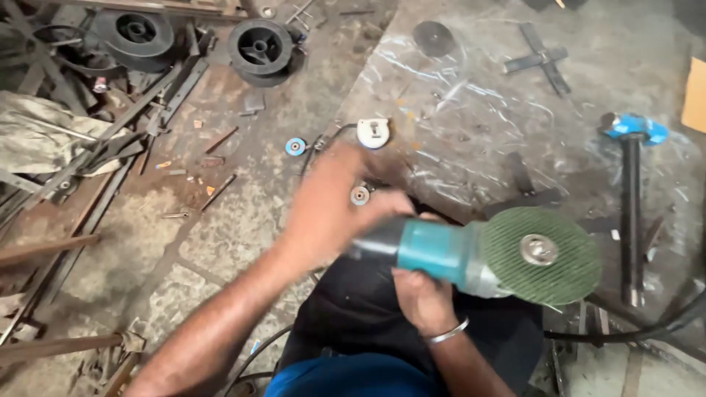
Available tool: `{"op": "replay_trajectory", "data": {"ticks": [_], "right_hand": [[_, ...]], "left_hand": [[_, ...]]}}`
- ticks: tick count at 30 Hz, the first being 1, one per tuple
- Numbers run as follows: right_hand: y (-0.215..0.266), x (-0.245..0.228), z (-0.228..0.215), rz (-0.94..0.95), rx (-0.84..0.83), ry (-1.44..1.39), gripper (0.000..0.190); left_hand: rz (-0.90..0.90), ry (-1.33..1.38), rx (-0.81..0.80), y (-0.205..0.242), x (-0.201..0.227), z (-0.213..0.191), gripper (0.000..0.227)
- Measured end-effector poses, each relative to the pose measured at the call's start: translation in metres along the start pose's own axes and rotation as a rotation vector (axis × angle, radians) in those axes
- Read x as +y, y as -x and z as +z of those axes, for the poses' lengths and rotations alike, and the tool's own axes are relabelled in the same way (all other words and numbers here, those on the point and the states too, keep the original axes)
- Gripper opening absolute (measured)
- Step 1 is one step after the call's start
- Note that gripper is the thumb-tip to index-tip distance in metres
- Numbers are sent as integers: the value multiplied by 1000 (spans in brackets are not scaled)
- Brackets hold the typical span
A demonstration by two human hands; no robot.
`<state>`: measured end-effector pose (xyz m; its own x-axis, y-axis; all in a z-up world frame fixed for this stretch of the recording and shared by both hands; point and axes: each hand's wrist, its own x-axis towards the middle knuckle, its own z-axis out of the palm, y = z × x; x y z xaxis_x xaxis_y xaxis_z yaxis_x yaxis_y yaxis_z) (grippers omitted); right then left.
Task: The person uses an angle grinder to cut and smooth a metal bar, creating sparks. They then align the metal bar with another piece and weld them together using a welding torch.
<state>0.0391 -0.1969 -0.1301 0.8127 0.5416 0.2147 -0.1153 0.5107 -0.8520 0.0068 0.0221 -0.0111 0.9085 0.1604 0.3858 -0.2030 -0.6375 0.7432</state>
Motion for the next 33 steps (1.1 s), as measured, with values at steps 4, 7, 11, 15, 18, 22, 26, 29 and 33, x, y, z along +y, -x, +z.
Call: {"op": "replay_trajectory", "data": {"ticks": [4, 7, 11, 15, 18, 22, 26, 29, 33], "right_hand": [[-32, -20, 41, 16, 7, -259, 85], [-44, -9, 50, 39, -51, -318, 80], [-39, 23, 60, 106, -36, -253, 77], [-42, 54, 57, 76, -31, -107, 76], [-35, 53, 56, 74, -71, 87, 74], [-11, 32, 40, 187, -195, 319, 66], [-4, 1, 31, 290, -294, 253, 60], [1, -18, 34, 304, -293, 105, 65], [7, -32, 36, 307, -192, -150, 75]], "left_hand": [[-473, -131, 261, 0, -136, -17, 57], [-928, 331, 62, 16, -188, -5, 63], [-852, 1278, 211, 26, -274, 25, 24], [-988, 1359, 358, 42, -345, 33, 19], [-998, 1471, 342, 99, -457, 109, 29], [-1200, 991, -30, 197, -415, 168, 32], [-1297, 609, -215, 199, -249, 122, 37], [-585, 98, -515, 259, -288, 116, 37], [-1258, 259, -695, 268, -238, 76, 38]]}}
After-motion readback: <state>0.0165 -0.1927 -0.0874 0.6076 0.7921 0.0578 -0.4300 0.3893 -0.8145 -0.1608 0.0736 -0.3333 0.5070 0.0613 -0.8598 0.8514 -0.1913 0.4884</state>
